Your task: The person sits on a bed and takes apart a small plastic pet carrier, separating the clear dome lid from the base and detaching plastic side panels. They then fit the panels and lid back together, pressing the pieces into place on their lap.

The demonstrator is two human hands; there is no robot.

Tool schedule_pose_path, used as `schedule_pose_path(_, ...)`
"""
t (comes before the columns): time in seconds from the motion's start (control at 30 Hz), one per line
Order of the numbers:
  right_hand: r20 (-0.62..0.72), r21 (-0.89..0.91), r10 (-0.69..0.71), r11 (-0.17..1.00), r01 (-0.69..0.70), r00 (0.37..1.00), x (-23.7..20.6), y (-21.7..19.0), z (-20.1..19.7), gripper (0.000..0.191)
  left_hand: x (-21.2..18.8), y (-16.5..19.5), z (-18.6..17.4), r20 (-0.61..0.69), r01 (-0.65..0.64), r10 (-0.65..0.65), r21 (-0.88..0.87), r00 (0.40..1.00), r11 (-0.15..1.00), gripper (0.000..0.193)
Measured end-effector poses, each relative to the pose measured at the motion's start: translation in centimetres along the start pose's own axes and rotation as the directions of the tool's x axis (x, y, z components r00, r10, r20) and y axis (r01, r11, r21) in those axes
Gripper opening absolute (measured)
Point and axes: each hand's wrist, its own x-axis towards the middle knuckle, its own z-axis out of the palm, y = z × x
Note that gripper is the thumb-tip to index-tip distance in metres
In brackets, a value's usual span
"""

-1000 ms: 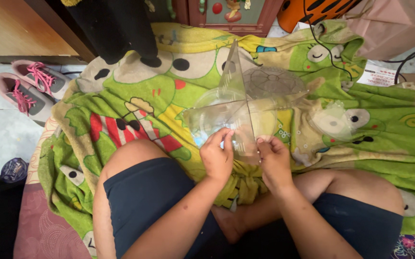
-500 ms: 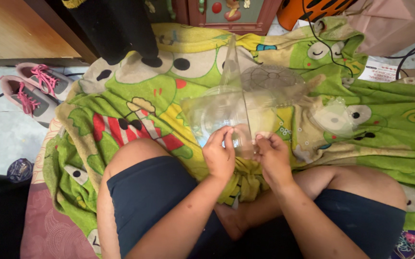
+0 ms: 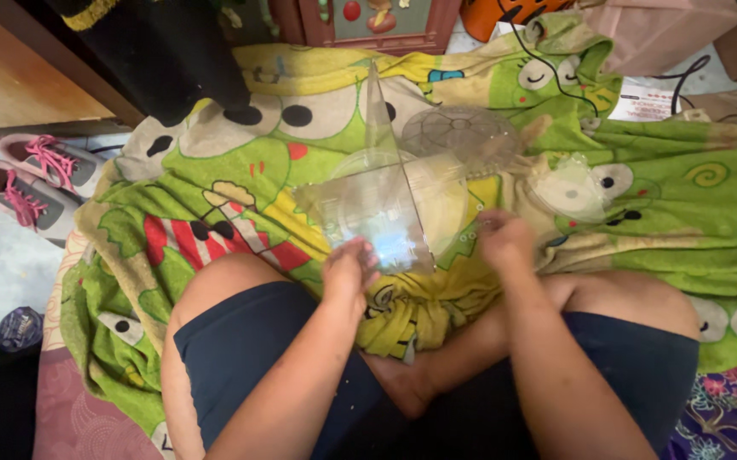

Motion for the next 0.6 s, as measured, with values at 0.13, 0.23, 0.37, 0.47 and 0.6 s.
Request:
schedule_pose_path(0.13, 0.126, -0.366, -0.079, 0.923, 0.121, 0.989, -2.0, -1.0, 1.1, 0.017, 0.3, -0.9, 0.6, 0.017, 0.121, -0.123, 0.099, 0.992, 0.988, 0.023)
schedule_pose_path(0.23, 0.139, -0.422, -0.068, 0.898, 0.121, 0.988, -2.0, -1.1, 0.8, 0.018, -0.3, -1.3, 1.5, 0.132, 0.16, -0.2, 0.268, 0.971, 0.95, 0.025)
schedule_pose_path(0.37, 0.116, -0.263, -0.043, 0.962, 0.073, 0.992, -1.2, -1.7, 0.1, 0.012, -2.9, 0.8, 2.6, 0.259, 0.062, -0.258, 0.585, 0.931, 0.809, 0.027)
schedule_pose_path(0.47, -0.115, 0.309, -0.078, 0.945, 0.11, 0.99, -0.6, -4.1, -1.9, 0.003, -6.1, 4.3, 3.0, 0.266, -0.286, 0.115, 0.929, 0.957, 0.236, 0.024)
schedule_pose_path(0.6, -0.114, 0.821, 0.038, 0.566, 0.073, 0.993, -3.9, -8.1, -7.6, 0.009, -11.9, 8.0, 4.0, 0.411, -0.635, 0.589, 0.735, 0.696, 0.237, 0.015)
